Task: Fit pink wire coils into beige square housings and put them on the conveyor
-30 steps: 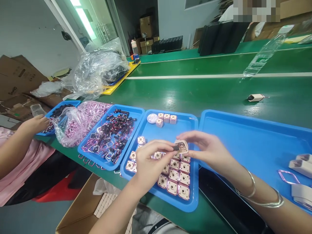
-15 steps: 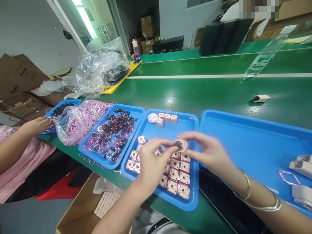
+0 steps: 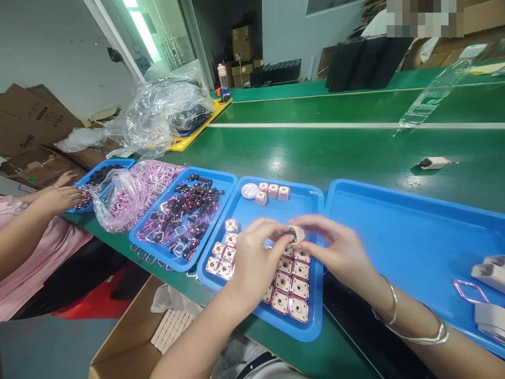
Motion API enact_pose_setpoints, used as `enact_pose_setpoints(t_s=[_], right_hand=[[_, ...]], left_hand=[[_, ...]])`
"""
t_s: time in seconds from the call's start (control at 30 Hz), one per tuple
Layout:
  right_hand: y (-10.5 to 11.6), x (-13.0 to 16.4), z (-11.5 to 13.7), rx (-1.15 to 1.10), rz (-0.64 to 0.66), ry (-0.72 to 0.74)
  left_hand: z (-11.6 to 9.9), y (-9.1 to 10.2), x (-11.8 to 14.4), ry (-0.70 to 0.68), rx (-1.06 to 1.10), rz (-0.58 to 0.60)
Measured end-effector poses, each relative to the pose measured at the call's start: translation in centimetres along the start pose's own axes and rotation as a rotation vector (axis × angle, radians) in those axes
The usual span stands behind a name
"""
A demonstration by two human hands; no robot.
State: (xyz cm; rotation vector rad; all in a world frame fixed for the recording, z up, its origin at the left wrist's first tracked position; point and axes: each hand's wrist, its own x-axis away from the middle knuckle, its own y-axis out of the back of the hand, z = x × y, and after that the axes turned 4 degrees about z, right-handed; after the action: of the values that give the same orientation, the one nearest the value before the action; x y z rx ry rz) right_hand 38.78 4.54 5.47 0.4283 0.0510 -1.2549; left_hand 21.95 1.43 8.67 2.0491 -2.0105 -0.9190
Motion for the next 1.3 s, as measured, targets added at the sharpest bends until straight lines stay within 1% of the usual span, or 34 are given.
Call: enact_pose_setpoints(t_s=[0.07,0.1,0.23,0.3,0.47,0.6,0.7,0.8,0.83,0.9,1.0,1.07,1.1,1.13,1.17,1.23,1.3], right_hand=[[0.1,0.0,0.0,-0.006,-0.003,0.014],[0.2,0.0,0.1,0.019,-0.003,0.041],[0.3,0.0,0.3,0.166,0.012,0.170],[0.2,0.0,0.3,0.198,0.020,0.177],[0.6,0.0,0.5,0.123,-0.007,0.066],[0.7,-0.1,1.2,0.042,-0.017,0.043],[0.0,-0.1,1.4,-0.135,-0.003,-0.082],[-1.0,-0.1,1.3,-0.381,0.072,-0.220],[-1.2,-0.1,1.2,-0.428,0.089,-0.242],[-0.9,-0.5,1.2,-0.449,0.074,-0.251],[0.9,-1.7,1.8,-0.368,0.029,-0.230],[2.1,-2.6,2.9,-0.298,0.063,-0.199],[2.5,-2.9,3.5,-0.269,0.103,-0.180],[2.6,-3.1,4.1,-0.251,0.146,-0.154],[2.5,-3.1,4.6,-0.244,0.185,-0.129],[1.5,-2.7,5.3,-0.251,0.240,-0.083],[0.2,-1.9,5.5,-0.252,0.253,-0.046]], left_hand=[[-0.2,-0.1,-0.1,0.003,0.052,-0.030],[-0.3,0.0,-0.2,0.011,0.057,-0.023],[-0.4,0.1,-0.5,0.089,-0.017,0.073],[-0.4,0.2,-0.5,0.124,-0.010,0.091],[-0.6,0.4,-0.6,0.140,0.228,0.049],[-0.3,0.4,-0.8,0.236,0.323,0.034],[0.3,0.0,-0.8,0.272,0.411,-0.019],[1.3,-0.1,-0.4,0.242,0.526,-0.111],[1.6,0.2,0.0,0.228,0.545,-0.134],[2.5,1.2,1.0,0.211,0.549,-0.178],[3.9,3.8,2.9,0.202,0.525,-0.270],[4.3,5.5,4.1,0.199,0.418,-0.337],[4.2,6.1,4.5,0.184,0.338,-0.344],[3.9,6.5,4.8,0.147,0.252,-0.320],[3.4,6.8,4.9,0.081,0.167,-0.269],[2.0,6.7,4.8,-0.112,0.038,-0.149],[0.5,6.2,4.4,-0.290,-0.047,-0.087]])
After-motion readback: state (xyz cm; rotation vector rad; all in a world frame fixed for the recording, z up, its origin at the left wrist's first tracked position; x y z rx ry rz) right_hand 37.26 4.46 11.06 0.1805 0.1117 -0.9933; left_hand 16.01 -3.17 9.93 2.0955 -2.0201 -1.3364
